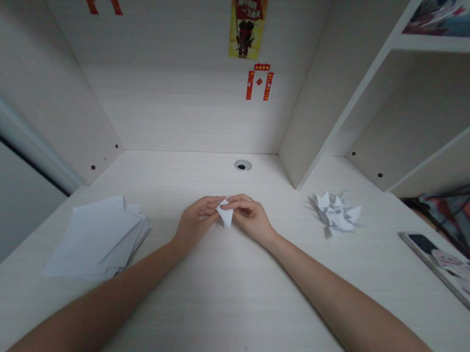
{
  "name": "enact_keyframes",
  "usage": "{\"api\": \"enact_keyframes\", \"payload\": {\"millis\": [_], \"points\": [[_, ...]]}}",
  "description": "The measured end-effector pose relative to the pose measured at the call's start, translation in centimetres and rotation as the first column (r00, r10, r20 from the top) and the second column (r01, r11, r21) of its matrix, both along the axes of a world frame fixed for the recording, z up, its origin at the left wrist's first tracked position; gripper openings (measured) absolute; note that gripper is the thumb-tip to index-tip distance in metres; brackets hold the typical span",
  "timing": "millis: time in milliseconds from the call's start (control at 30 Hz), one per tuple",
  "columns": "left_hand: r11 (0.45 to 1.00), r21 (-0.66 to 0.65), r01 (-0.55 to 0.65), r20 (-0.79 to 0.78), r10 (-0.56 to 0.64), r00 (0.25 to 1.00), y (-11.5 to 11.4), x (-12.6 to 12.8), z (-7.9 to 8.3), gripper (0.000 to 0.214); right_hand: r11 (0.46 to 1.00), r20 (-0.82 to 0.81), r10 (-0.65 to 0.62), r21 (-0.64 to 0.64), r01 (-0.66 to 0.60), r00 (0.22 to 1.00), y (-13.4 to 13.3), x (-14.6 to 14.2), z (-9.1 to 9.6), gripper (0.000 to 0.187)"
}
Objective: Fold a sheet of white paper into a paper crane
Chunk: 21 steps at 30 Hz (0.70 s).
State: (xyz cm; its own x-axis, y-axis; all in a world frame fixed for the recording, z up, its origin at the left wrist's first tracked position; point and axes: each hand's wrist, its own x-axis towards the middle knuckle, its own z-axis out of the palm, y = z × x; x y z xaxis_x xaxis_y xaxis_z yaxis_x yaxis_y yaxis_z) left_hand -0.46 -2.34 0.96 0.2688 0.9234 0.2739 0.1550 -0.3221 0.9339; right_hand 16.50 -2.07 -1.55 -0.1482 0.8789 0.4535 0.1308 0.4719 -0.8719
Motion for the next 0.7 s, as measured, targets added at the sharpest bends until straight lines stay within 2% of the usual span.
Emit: {"api": "enact_keyframes", "payload": {"millis": [133, 233, 333, 433, 700], "points": [[0.997, -0.076, 0.021, 0.073, -0.016, 0.997, 0.7, -0.11, -0.51, 0.025, 0.998, -0.084, 0.042, -0.043, -0.046, 0.996, -0.03, -0.09, 0.11, 0.014], [0.993, -0.115, 0.004, 0.113, 0.009, 0.994, 1.02, -0.16, -0.67, 0.024, 0.998, -0.131, 0.009, -0.06, -0.017, 0.991, 0.15, -0.1, 0.0, 0.011], [0.988, -0.152, -0.01, 0.119, 0.028, 0.993, 0.96, -0.14, -0.49, 0.025, 0.99, -0.194, -0.006, -0.137, -0.021, 0.981, 0.47, -0.08, -0.37, 0.013], [0.987, -0.163, -0.016, 0.13, 0.038, 0.991, 0.76, -0.1, -0.29, 0.022, 0.978, -0.258, 0.012, -0.197, -0.065, 0.966, 0.65, -0.09, -0.65, 0.015], [0.986, -0.155, -0.069, 0.12, 0.088, 0.989, 0.68, -0.11, -0.34, 0.009, 0.964, -0.293, -0.038, -0.262, -0.042, 0.955, 0.47, -0.24, -0.36, 0.017]]}}
